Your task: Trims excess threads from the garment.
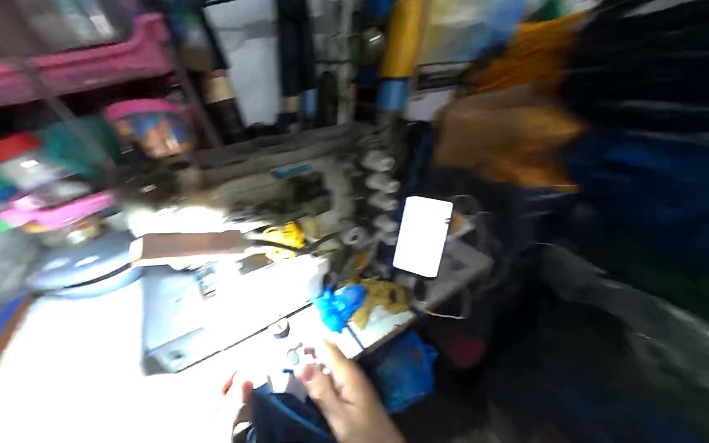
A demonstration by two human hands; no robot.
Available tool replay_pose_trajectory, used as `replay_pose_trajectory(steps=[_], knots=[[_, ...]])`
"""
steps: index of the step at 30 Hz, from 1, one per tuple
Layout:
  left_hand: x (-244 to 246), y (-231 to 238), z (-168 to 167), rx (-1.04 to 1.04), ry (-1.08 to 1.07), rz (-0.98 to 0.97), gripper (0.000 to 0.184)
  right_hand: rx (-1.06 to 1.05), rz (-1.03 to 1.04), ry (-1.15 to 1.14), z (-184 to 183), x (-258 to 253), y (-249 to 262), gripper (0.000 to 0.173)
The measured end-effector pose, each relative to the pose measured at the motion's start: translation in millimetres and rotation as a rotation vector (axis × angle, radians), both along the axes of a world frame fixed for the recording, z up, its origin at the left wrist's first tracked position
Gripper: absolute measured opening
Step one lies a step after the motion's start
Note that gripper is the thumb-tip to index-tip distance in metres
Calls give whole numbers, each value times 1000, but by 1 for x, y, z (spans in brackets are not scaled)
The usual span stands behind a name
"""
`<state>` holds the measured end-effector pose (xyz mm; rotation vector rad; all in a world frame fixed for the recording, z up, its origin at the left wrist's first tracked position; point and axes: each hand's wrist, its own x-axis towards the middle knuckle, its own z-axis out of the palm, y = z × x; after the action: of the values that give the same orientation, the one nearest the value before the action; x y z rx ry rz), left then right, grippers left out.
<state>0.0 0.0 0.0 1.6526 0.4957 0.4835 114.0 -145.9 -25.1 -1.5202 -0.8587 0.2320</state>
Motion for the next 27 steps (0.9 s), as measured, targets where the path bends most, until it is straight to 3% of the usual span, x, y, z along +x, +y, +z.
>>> replay_pose_trajectory(steps=[2, 4, 6, 8, 18, 27], knots=[[-11, 9, 3, 230, 33, -82, 27, -11, 33, -122, 5, -1, 3, 57], [-12, 30, -27, 510, -253, -181, 30, -35, 32, -252, 14, -8, 8, 52], [-10, 36, -34, 418, -411, -253, 28, -87, 18, -334, 25, -16, 12, 36], [-13, 36, -34, 305, -415, -267, 28, -139, 21, -359, 32, -21, 15, 31], [-17, 39, -34, 122, -380, -280, 25, -226, 20, -384, 34, -26, 27, 29], [-21, 34, -33, 40, -392, -306, 22, -160, 39, -330, 29, -30, 29, 28]])
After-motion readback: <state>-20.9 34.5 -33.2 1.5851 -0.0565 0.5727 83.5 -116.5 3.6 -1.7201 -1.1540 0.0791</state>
